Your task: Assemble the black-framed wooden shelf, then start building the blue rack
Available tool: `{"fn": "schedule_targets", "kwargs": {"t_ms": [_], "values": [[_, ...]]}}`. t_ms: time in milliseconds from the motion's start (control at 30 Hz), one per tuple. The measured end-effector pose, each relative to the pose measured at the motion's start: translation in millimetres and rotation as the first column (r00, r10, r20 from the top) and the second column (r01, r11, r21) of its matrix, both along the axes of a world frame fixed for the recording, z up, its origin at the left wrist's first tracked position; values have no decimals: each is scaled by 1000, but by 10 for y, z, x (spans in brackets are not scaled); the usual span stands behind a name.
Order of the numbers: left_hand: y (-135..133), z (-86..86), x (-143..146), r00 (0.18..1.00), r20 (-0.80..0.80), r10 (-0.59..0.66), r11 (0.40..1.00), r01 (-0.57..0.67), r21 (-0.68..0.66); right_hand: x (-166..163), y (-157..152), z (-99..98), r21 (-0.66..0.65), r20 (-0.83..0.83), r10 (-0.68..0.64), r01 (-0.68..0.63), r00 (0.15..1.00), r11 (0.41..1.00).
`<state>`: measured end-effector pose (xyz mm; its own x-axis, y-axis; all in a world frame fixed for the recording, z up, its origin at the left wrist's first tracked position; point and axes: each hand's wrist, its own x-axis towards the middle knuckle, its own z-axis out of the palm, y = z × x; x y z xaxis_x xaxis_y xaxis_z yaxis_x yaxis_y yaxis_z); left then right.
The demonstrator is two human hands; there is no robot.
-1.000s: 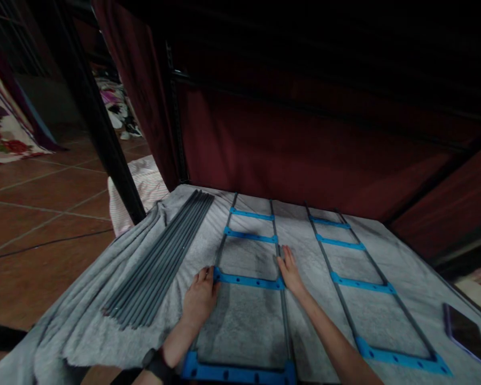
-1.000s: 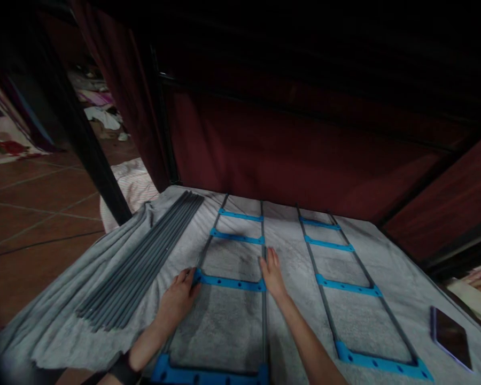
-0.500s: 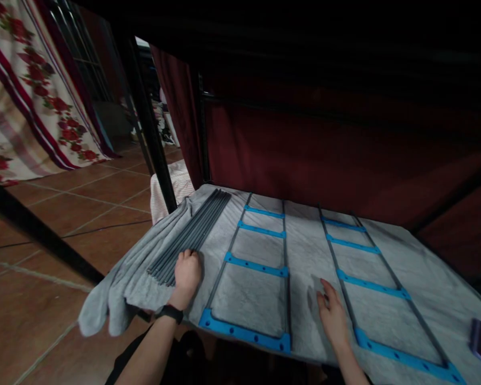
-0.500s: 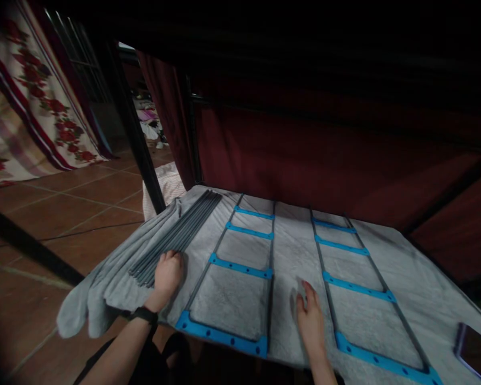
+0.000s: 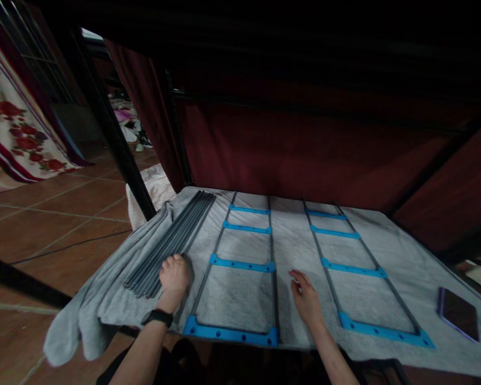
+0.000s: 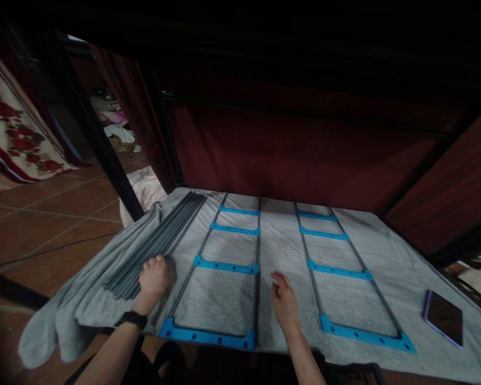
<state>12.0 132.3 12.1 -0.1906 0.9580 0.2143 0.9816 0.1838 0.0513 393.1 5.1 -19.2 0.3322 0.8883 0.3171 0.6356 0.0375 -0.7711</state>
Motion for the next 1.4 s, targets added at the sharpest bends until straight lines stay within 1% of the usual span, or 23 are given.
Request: {"fn": "schedule_targets", "kwargs": {"t_ms": [67, 100, 200, 300, 333, 367, 400, 467, 500, 567, 633, 700, 800, 867, 900, 933, 967, 1000, 1033, 1133, 1200, 1267, 1400], "values": [[-33, 56, -14, 995, 93, 20, 1000, -20, -1, -44, 21, 45, 4, -16, 0, 1, 1000, 1000], [-51, 92, -31, 982, 187, 33, 999, -32, -10, -66, 27, 66, 7, -24, 2, -2, 1000, 1000], [-119, 218, -71, 862, 506, 32, 1000, -28, -15, -134, 32, 128, 0, -54, 8, -8, 999, 1000], [-258, 341, 46, 659, 743, -118, 993, 81, 85, -206, 25, 195, -36, -111, 6, -10, 994, 999], [-323, 373, 135, 563, 808, -174, 984, 132, 120, -232, 22, 214, -44, -149, 13, -20, 989, 999], [-395, 395, 247, 444, 873, -202, 974, 183, 132, -258, 20, 230, -48, -204, 26, -36, 979, 998], [-468, 405, 374, 336, 920, -201, 963, 240, 123, -284, 18, 244, -49, -274, 44, -60, 961, 997], [-607, 383, 652, 172, 974, -150, 936, 342, 83, -336, 16, 268, -54, -449, 79, -116, 890, 992], [-670, 352, 788, 119, 985, -122, 909, 411, 63, -364, 15, 282, -58, -543, 94, -149, 835, 987], [-779, 265, 1034, 76, 990, -115, 870, 489, 64, -434, 19, 324, -53, -713, 116, -218, 692, 975], [-862, 177, 1232, 73, 980, -187, 819, 563, 114, -532, 47, 387, -27, -838, 122, -264, 532, 964], [-898, 121, 1374, 77, 957, -279, 769, 615, 175, -651, 125, 461, -3, -918, 106, -275, 382, 961], [-807, 114, 1457, 52, 934, -352, 697, 681, 225, -768, 361, 573, 24, -978, 62, -191, 197, 981], [-630, 140, 1398, 51, 926, -374, 694, 678, 243, -730, 590, 658, 44, -992, 51, -59, 112, 997], [-513, 153, 1330, 70, 918, -391, 714, 652, 254, -669, 719, 711, 54, -995, 52, 21, 85, 998], [-384, 162, 1241, 111, 905, -410, 758, 593, 271, -586, 856, 771, 53, -996, 46, 89, 74, 995], [-249, 166, 1134, 162, 887, -433, 793, 536, 289, -488, 998, 840, 54, -996, 43, 149, 75, 987], [-115, 161, 1018, 219, 866, -449, 828, 466, 311, -385, 1144, 913, 92, -993, 76, 190, 90, 977], [11, 147, 899, 279, 852, -444, 864, 385, 324, -286, 1294, 990, 139, -986, 111, 238, 127, 961], [299, 50, 601, 425, 827, -368, 929, 208, 306, -72, 1749, 1197, 236, -940, 122, 348, 320, 907], [405, -40, 497, 508, 808, -299, 954, 174, 244, -14, 2039, 1289, 278, -896, 72, 425, 439, 862], [463, -124, 471, 581, 772, -260, 965, 184, 186, 0, 2297, 1331, 320, -855, 45, 458, 516, 829], [531, -208, 533, 687, 673, -274, 959, 243, 142, -10, 2670, 1277, 376, -806, 43, 454, 591, 808]]}}
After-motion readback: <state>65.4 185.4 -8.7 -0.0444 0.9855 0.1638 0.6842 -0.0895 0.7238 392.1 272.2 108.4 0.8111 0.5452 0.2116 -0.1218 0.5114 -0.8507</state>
